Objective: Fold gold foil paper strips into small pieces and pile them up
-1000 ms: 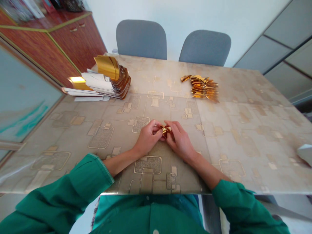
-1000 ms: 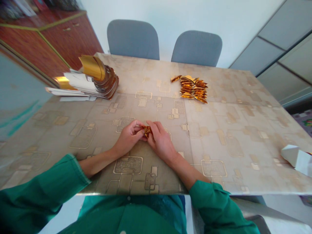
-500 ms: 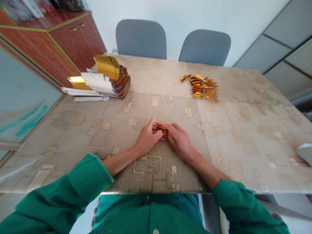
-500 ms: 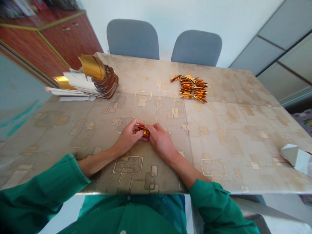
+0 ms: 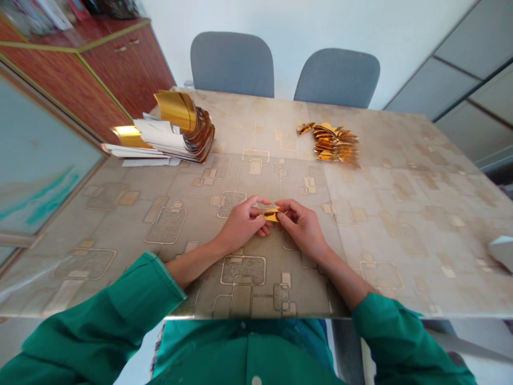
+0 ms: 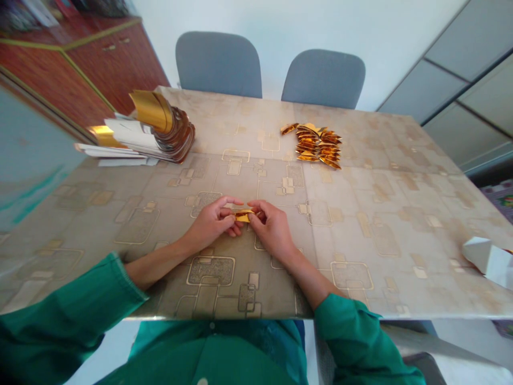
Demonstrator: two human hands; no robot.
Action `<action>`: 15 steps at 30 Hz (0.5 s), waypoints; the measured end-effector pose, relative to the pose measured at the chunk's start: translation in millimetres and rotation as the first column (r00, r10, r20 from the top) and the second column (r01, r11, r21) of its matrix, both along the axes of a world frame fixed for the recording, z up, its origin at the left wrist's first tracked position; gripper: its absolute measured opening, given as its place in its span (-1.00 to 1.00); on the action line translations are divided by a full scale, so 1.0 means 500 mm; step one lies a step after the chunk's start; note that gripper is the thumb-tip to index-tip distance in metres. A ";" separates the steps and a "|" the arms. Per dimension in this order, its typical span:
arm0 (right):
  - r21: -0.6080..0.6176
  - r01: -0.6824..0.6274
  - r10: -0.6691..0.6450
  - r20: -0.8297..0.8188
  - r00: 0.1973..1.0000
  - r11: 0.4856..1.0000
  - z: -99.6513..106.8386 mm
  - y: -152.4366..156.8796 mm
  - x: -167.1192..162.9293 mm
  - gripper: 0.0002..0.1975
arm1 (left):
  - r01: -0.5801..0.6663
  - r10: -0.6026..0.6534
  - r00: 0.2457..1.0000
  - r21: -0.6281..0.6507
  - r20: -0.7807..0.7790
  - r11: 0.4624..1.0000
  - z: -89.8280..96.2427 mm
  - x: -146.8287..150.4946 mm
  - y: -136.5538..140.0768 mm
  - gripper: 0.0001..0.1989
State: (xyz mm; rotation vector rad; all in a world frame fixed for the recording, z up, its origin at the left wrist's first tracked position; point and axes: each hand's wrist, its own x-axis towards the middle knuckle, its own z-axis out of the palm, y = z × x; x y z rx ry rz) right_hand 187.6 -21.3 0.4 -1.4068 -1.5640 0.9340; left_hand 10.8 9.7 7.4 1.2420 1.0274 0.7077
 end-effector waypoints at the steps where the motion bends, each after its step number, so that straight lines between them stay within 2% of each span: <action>1: 0.000 0.012 -0.012 0.010 1.000 1.000 0.001 0.000 0.001 -0.80 | 0.015 -0.015 1.000 -0.006 0.014 1.000 0.001 0.000 -0.001 -0.63; 5: -0.002 0.011 -0.011 0.051 0.999 1.000 0.005 -0.001 0.002 -0.76 | 0.045 -0.045 0.999 -0.008 0.022 0.999 -0.002 0.000 -0.002 -0.70; 9: 0.002 -0.035 0.035 0.038 0.999 0.999 0.009 -0.003 0.000 -0.81 | 0.043 -0.042 0.999 0.065 -0.018 0.997 -0.010 -0.001 0.000 -0.85; 15: 0.031 -0.034 0.033 0.051 0.998 0.999 0.007 -0.002 -0.001 -0.89 | 0.075 -0.071 0.997 0.112 -0.040 0.991 -0.016 -0.002 0.001 -0.85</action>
